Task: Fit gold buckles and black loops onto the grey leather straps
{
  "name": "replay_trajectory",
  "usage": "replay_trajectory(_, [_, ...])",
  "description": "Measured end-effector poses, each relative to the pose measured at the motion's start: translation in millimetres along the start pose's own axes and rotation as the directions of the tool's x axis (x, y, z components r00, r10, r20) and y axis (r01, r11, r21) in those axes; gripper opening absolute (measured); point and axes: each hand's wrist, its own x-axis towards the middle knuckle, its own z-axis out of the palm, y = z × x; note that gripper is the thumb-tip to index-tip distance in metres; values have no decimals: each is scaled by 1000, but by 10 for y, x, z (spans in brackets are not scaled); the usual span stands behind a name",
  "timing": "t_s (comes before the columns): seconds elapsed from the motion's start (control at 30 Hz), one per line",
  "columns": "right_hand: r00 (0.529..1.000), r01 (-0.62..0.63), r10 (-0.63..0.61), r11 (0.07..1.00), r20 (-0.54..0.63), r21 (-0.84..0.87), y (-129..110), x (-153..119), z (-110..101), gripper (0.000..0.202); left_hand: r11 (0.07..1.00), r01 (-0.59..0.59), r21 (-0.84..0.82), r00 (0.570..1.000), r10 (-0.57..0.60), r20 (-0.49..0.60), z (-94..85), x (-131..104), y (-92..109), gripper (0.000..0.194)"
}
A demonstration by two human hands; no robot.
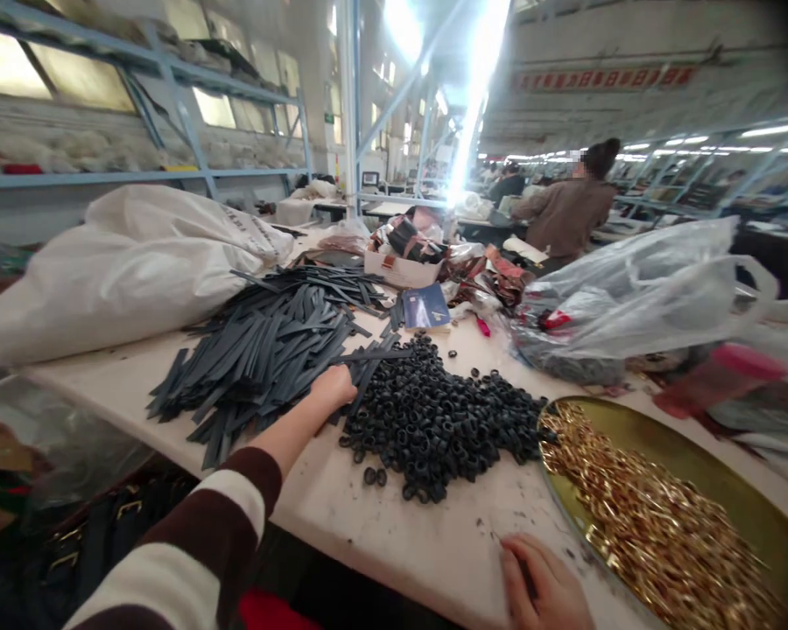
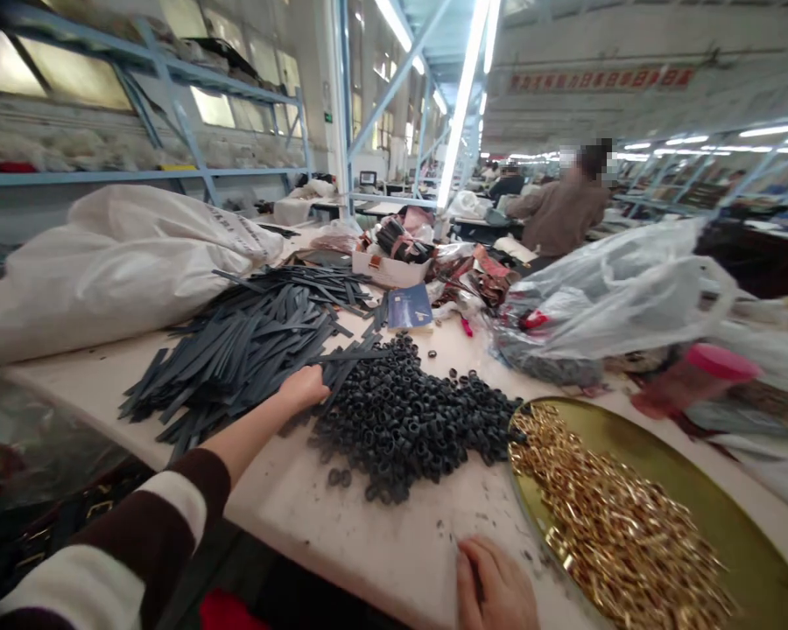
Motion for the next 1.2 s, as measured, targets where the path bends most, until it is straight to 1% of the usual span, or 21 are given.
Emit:
replay_trajectory(0.03, [999, -44, 44, 999, -19, 5, -48, 4, -36, 22, 1000, 0, 20, 1000, 0, 7, -6, -65, -32, 29])
replay_trajectory(0.1, [994, -104, 105, 994, -14, 46, -145, 22, -104, 20, 999, -5, 45, 1000, 4, 8, -22, -215, -93, 30])
replay_trajectory(0.2, [984, -171, 175, 974, -17, 151, -254, 110, -198, 18, 999, -1, 46, 999, 2, -32, -66, -441, -167, 29])
replay_trajectory(0.27, [983, -169, 179, 962, -31, 215, -297, 226, -252, 18, 1000, 10, 24, 998, -8, -65, -112, -575, -206, 27])
replay_trajectory(0.33, [990, -135, 140, 966, -6, 220, -324, 379, -278, 18, 1000, 16, -17, 997, -17, -71, -158, -716, -239, 27])
replay_trajectory(0.37, [992, -123, 123, 972, 16, 199, -332, 461, -274, 18, 999, 14, -44, 998, -17, -61, -174, -798, -252, 29])
replay_trajectory(0.43, [990, -137, 134, 981, 36, 135, -340, 614, -225, 17, 994, 4, -113, 1000, -7, -18, -178, -1008, -257, 35])
replay_trajectory(0.53, [980, -199, 198, 978, 25, 65, -350, 779, -77, 11, 964, -19, -264, 996, 42, 81, -85, -1449, -183, 37])
replay_trajectory(0.57, [976, -217, 216, 975, 25, 47, -356, 812, -25, 11, 934, -30, -355, 990, 78, 120, -26, -1617, -132, 39])
replay_trajectory(0.6, [973, -231, 231, 972, 27, 30, -363, 834, 18, 11, 826, -10, -564, 971, 142, 190, 44, -1782, -68, 44])
replay_trajectory(0.63, [970, -242, 242, 970, 32, 14, -368, 843, 50, 12, 698, 50, -715, 948, 192, 254, 123, -1936, 5, 49])
replay_trajectory(0.67, [967, -250, 250, 968, 40, -1, -369, 840, 67, 13, 590, 128, -797, 916, 238, 323, 207, -2071, 86, 51])
replay_trajectory(0.7, [966, -254, 254, 967, 53, -15, -363, 824, 66, 13, 523, 202, -828, 880, 275, 388, 294, -2180, 170, 51])
replay_trajectory(0.73, [965, -253, 254, 967, 70, -29, -348, 796, 47, 12, 500, 241, -832, 851, 303, 429, 380, -2261, 255, 48])
replay_trajectory(0.77, [964, -248, 251, 968, 92, -43, -324, 757, 12, 12, 496, 241, -834, 834, 334, 440, 462, -2315, 338, 42])
replay_trajectory(0.8, [962, -240, 245, 969, 117, -58, -292, 709, -37, 12, 493, 219, -842, 830, 359, 426, 537, -2344, 416, 37])
replay_trajectory(0.87, [958, -218, 231, 972, 171, -88, -214, 598, -163, 13, 481, 166, -861, 843, 384, 377, 659, -2351, 556, 34])
replay_trajectory(0.9, [954, -208, 224, 973, 197, -101, -176, 543, -231, 14, 475, 161, -865, 848, 381, 367, 706, -2340, 618, 34])
replay_trajectory(0.97, [944, -178, 206, 976, 258, -128, -117, 454, -349, 16, 493, 205, -846, 834, 364, 414, 771, -2312, 723, 28])
replay_trajectory(1.07, [917, -113, 182, 972, 354, -206, -88, 390, -442, 25, 493, 303, -816, 789, 350, 505, 813, -2288, 836, 16])
replay_trajectory(1.2, [894, -55, 169, 961, 415, -272, -139, 377, -439, 40, 377, 433, -819, 753, 349, 558, 821, -2284, 910, 8])
